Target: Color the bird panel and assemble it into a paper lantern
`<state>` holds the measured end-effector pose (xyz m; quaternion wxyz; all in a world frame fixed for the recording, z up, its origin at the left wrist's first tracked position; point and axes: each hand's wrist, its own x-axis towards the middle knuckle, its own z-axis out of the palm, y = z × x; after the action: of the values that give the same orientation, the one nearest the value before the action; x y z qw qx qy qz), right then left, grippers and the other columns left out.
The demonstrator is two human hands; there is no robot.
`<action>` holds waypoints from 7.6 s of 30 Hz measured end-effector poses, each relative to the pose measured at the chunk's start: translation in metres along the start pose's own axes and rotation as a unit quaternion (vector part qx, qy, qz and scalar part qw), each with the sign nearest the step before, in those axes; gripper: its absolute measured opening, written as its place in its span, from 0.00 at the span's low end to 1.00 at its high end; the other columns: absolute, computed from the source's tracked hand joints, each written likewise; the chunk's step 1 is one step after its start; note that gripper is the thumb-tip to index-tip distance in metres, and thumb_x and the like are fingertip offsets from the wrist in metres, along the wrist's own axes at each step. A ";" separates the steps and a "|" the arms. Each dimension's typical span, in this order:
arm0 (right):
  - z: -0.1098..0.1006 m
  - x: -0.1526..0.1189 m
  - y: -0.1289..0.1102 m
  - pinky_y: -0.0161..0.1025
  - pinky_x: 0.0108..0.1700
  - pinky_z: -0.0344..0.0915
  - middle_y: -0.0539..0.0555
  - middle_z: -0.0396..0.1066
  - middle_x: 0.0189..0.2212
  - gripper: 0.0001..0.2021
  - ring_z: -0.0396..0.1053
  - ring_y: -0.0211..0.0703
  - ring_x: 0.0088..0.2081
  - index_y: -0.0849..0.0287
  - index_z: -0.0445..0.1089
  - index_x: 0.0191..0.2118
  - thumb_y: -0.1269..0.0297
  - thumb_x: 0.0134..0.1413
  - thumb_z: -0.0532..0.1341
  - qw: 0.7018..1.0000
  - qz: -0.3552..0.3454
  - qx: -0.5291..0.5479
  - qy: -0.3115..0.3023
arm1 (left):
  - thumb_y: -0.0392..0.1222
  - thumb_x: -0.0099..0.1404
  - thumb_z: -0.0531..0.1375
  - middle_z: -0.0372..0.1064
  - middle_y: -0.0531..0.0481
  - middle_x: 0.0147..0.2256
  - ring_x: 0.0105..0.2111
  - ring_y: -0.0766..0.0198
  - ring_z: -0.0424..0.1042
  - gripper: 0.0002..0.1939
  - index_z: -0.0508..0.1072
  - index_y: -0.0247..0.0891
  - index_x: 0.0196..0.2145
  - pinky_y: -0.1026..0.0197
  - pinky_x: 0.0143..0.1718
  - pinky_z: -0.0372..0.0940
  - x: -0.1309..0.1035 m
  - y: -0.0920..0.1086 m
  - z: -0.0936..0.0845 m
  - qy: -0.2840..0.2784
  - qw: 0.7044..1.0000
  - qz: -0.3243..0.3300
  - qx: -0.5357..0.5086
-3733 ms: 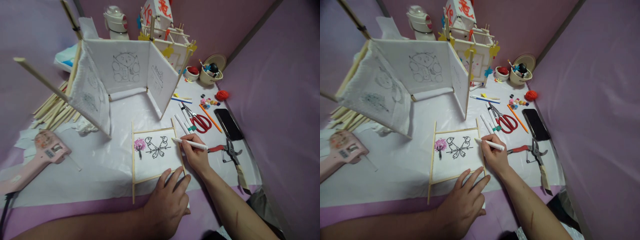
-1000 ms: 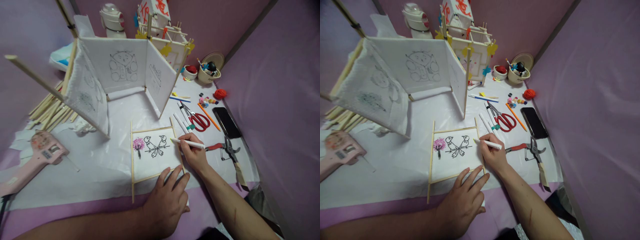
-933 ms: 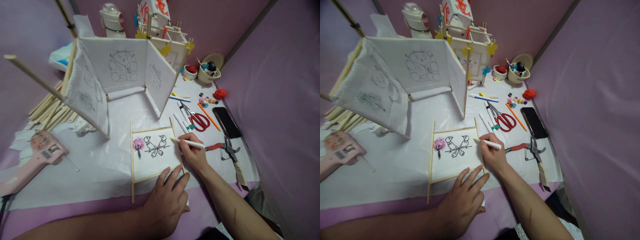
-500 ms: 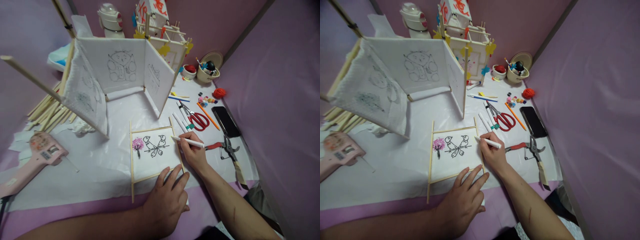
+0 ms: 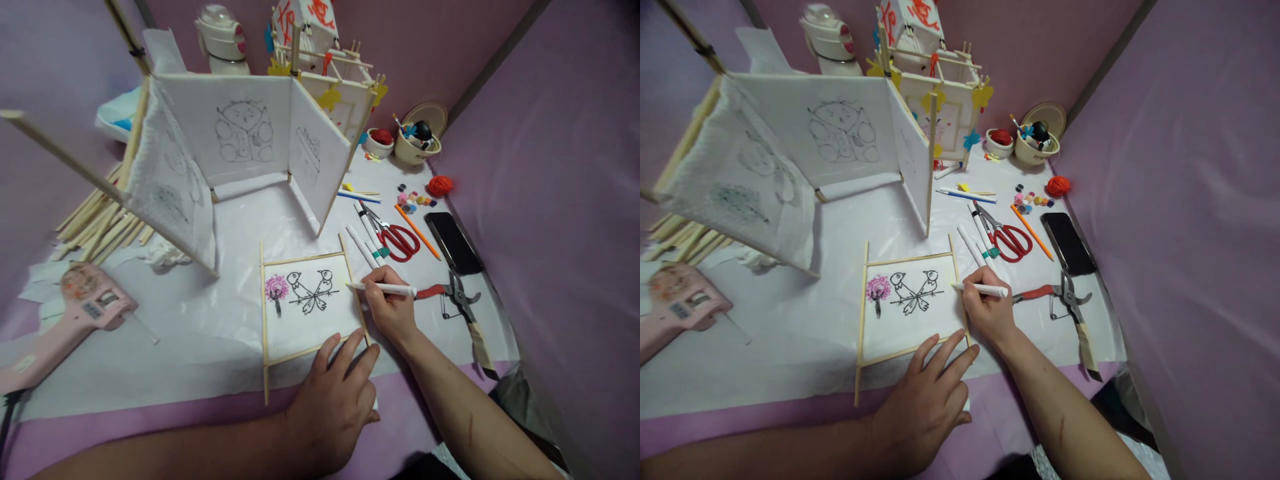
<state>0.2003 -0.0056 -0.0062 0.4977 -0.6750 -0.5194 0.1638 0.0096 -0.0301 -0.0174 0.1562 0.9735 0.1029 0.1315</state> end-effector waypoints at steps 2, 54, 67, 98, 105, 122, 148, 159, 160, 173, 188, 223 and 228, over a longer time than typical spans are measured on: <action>0.000 -0.001 0.001 0.34 0.26 0.59 0.46 0.65 0.19 0.08 0.61 0.36 0.22 0.57 0.65 0.27 0.67 0.57 0.58 1.000 0.001 0.005 -0.009 | 0.54 0.70 0.59 0.59 0.43 0.64 0.67 0.42 0.49 0.16 0.72 0.37 0.39 0.41 0.63 0.37 0.000 0.000 -0.001 0.002 1.000 0.000 0.000; 0.012 0.008 -0.001 0.35 0.28 0.61 0.46 0.65 0.23 0.07 0.63 0.37 0.24 0.56 0.65 0.30 0.63 0.59 0.61 0.998 0.036 0.012 0.046 | 0.55 0.71 0.58 0.58 0.44 0.65 0.67 0.43 0.48 0.17 0.73 0.37 0.39 0.41 0.64 0.38 -0.001 0.000 0.000 -0.001 1.000 -0.002 -0.005; 0.010 0.006 -0.006 0.35 0.24 0.57 0.45 0.60 0.20 0.08 0.58 0.36 0.22 0.55 0.61 0.26 0.66 0.54 0.59 0.999 0.003 -0.003 0.053 | 0.54 0.72 0.56 0.57 0.44 0.65 0.67 0.43 0.48 0.17 0.73 0.37 0.41 0.40 0.64 0.41 -0.002 0.002 0.001 -0.003 1.000 -0.006 -0.008; 0.011 0.006 -0.004 0.35 0.25 0.57 0.45 0.62 0.20 0.07 0.59 0.36 0.21 0.56 0.64 0.28 0.65 0.56 0.60 1.000 0.020 -0.014 0.014 | 0.54 0.71 0.57 0.58 0.43 0.65 0.67 0.42 0.50 0.17 0.73 0.37 0.40 0.38 0.63 0.46 -0.001 0.002 0.002 0.001 1.000 -0.005 0.001; 0.012 0.006 -0.004 0.34 0.25 0.58 0.45 0.63 0.20 0.07 0.60 0.36 0.22 0.56 0.65 0.29 0.64 0.57 0.61 0.999 0.025 -0.026 0.013 | 0.54 0.71 0.58 0.58 0.43 0.65 0.67 0.43 0.50 0.16 0.73 0.37 0.40 0.40 0.64 0.43 -0.001 0.001 0.001 0.001 1.000 -0.007 -0.007; 0.013 0.007 0.000 0.34 0.24 0.59 0.45 0.65 0.22 0.06 0.62 0.35 0.21 0.56 0.66 0.31 0.63 0.59 0.61 0.999 0.017 -0.035 0.020 | 0.54 0.69 0.60 0.60 0.44 0.64 0.66 0.43 0.51 0.16 0.72 0.37 0.39 0.40 0.63 0.44 -0.001 0.002 0.000 0.012 1.000 -0.004 -0.004; 0.012 0.007 -0.001 0.34 0.25 0.60 0.45 0.66 0.22 0.06 0.63 0.35 0.22 0.57 0.66 0.31 0.63 0.59 0.60 0.998 0.009 -0.045 0.033 | 0.54 0.70 0.60 0.59 0.44 0.64 0.67 0.43 0.49 0.15 0.72 0.37 0.39 0.41 0.64 0.36 -0.002 0.001 0.002 0.010 1.000 0.000 -0.003; 0.012 0.006 -0.005 0.33 0.22 0.58 0.45 0.63 0.23 0.04 0.59 0.33 0.21 0.56 0.63 0.31 0.67 0.55 0.60 0.997 0.005 0.006 0.073 | 0.55 0.69 0.60 0.60 0.43 0.64 0.66 0.43 0.50 0.16 0.73 0.37 0.39 0.40 0.63 0.41 0.000 0.001 0.000 0.006 1.000 -0.001 0.001; 0.012 0.006 -0.006 0.33 0.22 0.58 0.45 0.63 0.22 0.05 0.59 0.34 0.21 0.56 0.63 0.31 0.67 0.55 0.60 0.997 0.004 0.006 0.073 | 0.55 0.69 0.61 0.60 0.43 0.64 0.66 0.43 0.51 0.16 0.73 0.37 0.39 0.40 0.63 0.42 0.000 0.001 0.000 0.005 1.000 0.000 0.001; 0.011 0.003 -0.002 0.34 0.23 0.58 0.44 0.63 0.21 0.06 0.59 0.34 0.20 0.56 0.64 0.31 0.68 0.56 0.61 0.996 -0.013 0.001 0.093 | 0.54 0.71 0.58 0.57 0.44 0.65 0.67 0.43 0.49 0.16 0.74 0.37 0.40 0.41 0.65 0.40 -0.002 0.000 0.003 -0.004 1.000 -0.006 -0.005; 0.010 0.003 -0.005 0.35 0.23 0.57 0.44 0.62 0.19 0.07 0.59 0.35 0.20 0.55 0.63 0.30 0.64 0.59 0.60 0.996 -0.011 0.032 0.087 | 0.54 0.71 0.58 0.57 0.44 0.66 0.68 0.43 0.48 0.16 0.73 0.37 0.40 0.39 0.65 0.44 -0.002 0.001 0.003 -0.008 1.000 -0.004 -0.013; 0.012 0.001 -0.003 0.34 0.24 0.57 0.45 0.63 0.22 0.06 0.58 0.35 0.22 0.55 0.65 0.31 0.64 0.57 0.61 0.996 -0.034 -0.017 0.077 | 0.54 0.70 0.59 0.58 0.42 0.65 0.67 0.43 0.51 0.16 0.73 0.37 0.40 0.40 0.66 0.40 -0.002 0.000 0.001 0.009 1.000 -0.001 -0.005; 0.012 0.001 -0.003 0.35 0.25 0.57 0.46 0.64 0.23 0.06 0.59 0.35 0.23 0.56 0.66 0.31 0.64 0.59 0.62 0.996 -0.045 0.003 0.072 | 0.54 0.71 0.58 0.58 0.42 0.65 0.67 0.42 0.50 0.16 0.72 0.37 0.39 0.40 0.66 0.39 -0.002 0.000 0.001 0.012 1.000 0.001 -0.007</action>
<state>0.1905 0.0008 -0.0090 0.5432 -0.6591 -0.5116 0.0936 0.0081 -0.0312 -0.0189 0.1617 0.9709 0.1025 0.1439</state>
